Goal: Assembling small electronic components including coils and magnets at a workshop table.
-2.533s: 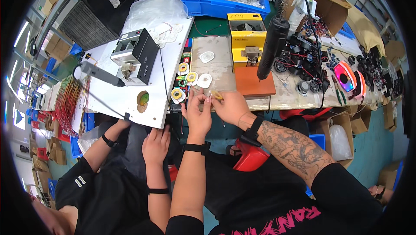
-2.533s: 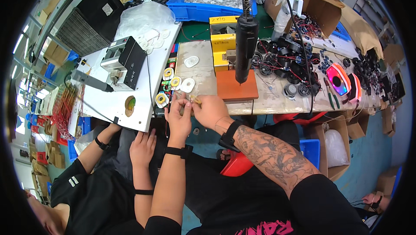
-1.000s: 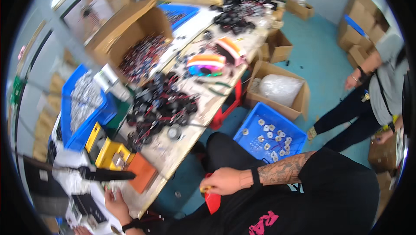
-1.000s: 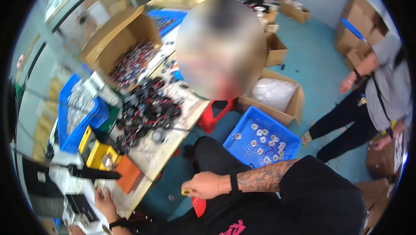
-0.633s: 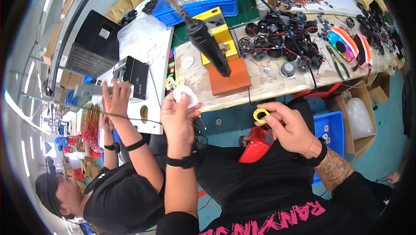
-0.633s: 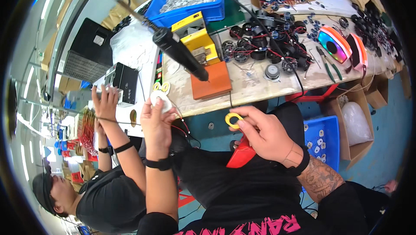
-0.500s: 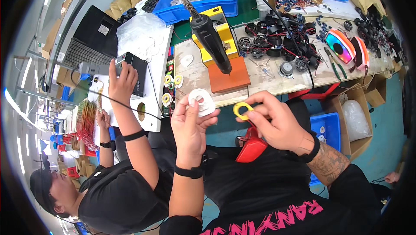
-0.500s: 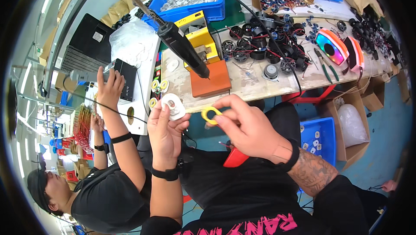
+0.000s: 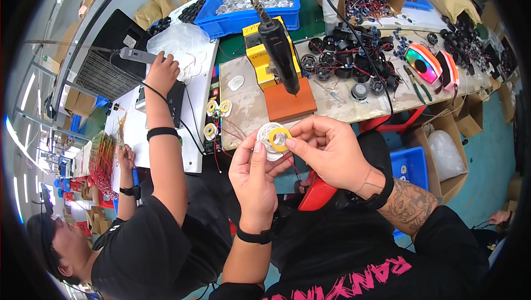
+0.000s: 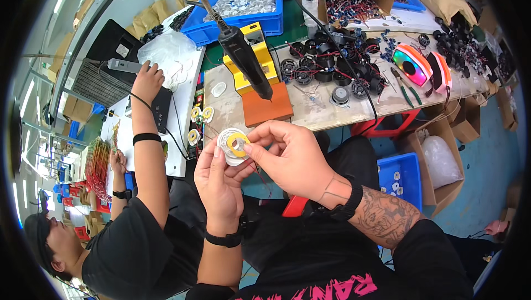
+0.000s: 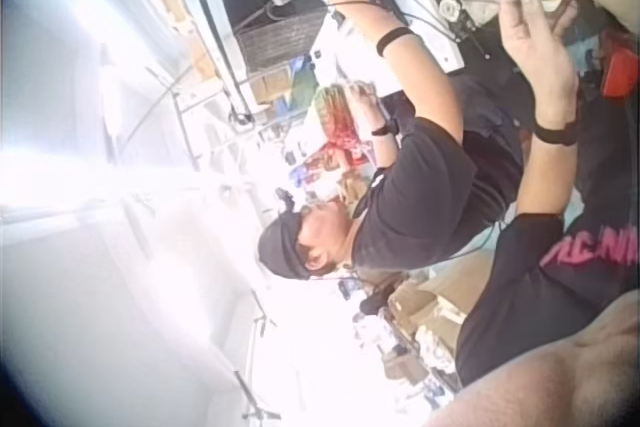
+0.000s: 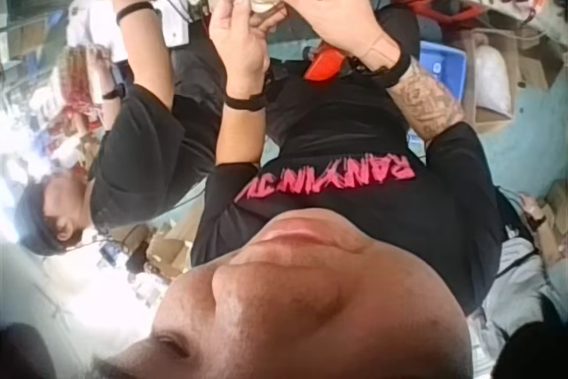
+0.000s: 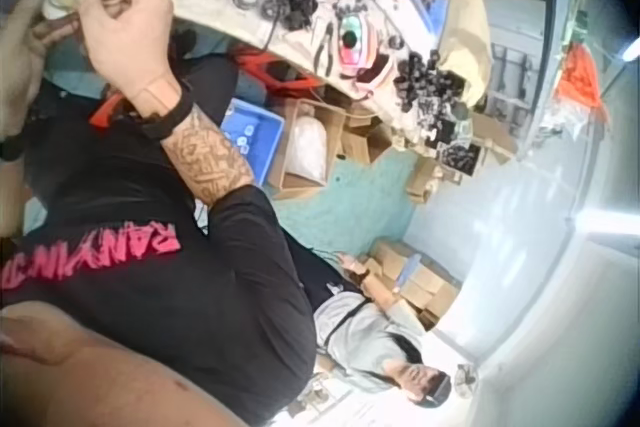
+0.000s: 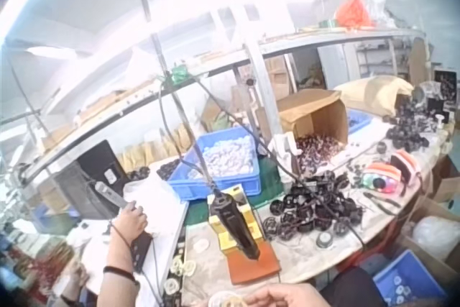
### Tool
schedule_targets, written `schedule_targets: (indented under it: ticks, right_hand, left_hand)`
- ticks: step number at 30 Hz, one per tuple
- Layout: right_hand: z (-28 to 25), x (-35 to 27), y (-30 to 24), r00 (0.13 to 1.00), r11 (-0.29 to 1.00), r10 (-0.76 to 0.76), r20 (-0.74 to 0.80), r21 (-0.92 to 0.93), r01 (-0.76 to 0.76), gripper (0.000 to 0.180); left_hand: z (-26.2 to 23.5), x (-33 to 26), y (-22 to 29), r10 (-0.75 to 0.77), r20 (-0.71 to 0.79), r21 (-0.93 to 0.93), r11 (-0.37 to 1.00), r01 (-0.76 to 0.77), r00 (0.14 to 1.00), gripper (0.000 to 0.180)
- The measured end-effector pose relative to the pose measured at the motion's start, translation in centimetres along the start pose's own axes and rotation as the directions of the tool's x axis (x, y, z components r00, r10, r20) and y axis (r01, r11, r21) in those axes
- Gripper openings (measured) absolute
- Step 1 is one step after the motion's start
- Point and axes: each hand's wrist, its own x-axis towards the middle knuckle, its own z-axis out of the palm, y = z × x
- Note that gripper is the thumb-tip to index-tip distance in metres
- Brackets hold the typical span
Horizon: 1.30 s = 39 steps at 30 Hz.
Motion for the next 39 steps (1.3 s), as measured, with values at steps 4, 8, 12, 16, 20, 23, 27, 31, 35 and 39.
schedule_targets:
  ticks: [4,8,12,16,20,23,27,31,35,39]
  right_hand:
    - [0.4,0.2,-0.2,0.999,0.999,-0.041,-0.01,-0.032,0.041,0.015]
    - [1.1,0.0,-1.0,1.0,0.996,-0.028,0.002,-0.082,0.028,0.014]
    - [1.5,-0.1,-1.1,0.996,0.987,-0.09,-0.005,-0.134,0.088,0.014]
    - [1.7,-0.1,-1.1,0.993,0.979,-0.118,-0.005,-0.165,0.116,0.015]
    - [1.6,-0.1,-1.2,0.984,0.952,-0.178,-0.002,-0.255,0.171,0.017]
    - [1.2,-0.2,-2.2,0.991,0.927,-0.13,0.013,-0.354,0.126,0.02]
    - [1.1,0.0,-2.7,0.97,0.888,-0.24,0.022,-0.399,0.229,0.024]
    - [1.1,-0.2,-2.9,0.943,0.848,-0.326,0.072,-0.419,0.325,0.021]
    - [1.4,0.4,-2.0,0.702,0.538,-0.698,0.14,-0.544,0.644,0.019]
    - [1.8,0.4,-2.3,0.699,0.54,-0.698,0.157,-0.526,0.657,0.02]
  left_hand:
    - [0.0,0.0,-0.3,0.044,0.009,0.057,0.997,-0.044,0.999,0.034]
    - [-0.2,-0.6,-0.1,0.114,0.028,0.088,0.989,-0.116,0.993,0.034]
    - [-0.4,-0.8,0.1,0.148,0.051,0.106,0.983,-0.152,0.988,0.035]
    - [-0.1,-1.1,-0.1,0.225,0.05,0.124,0.965,-0.229,0.973,0.033]
    - [0.2,-1.2,0.0,0.272,0.017,0.212,0.939,-0.27,0.962,0.033]
    - [0.1,-1.3,-0.1,0.278,-0.005,0.231,0.935,-0.269,0.961,0.032]
    - [-0.1,-1.4,0.0,0.288,0.023,0.235,0.929,-0.285,0.957,0.031]
    - [0.0,-1.7,0.4,0.293,0.046,0.244,0.924,-0.295,0.955,0.031]
    - [-0.1,-2.0,0.7,0.218,0.056,0.113,0.968,-0.223,0.974,0.033]
    - [-0.3,-2.4,0.6,0.207,0.079,0.167,0.962,-0.217,0.975,0.035]
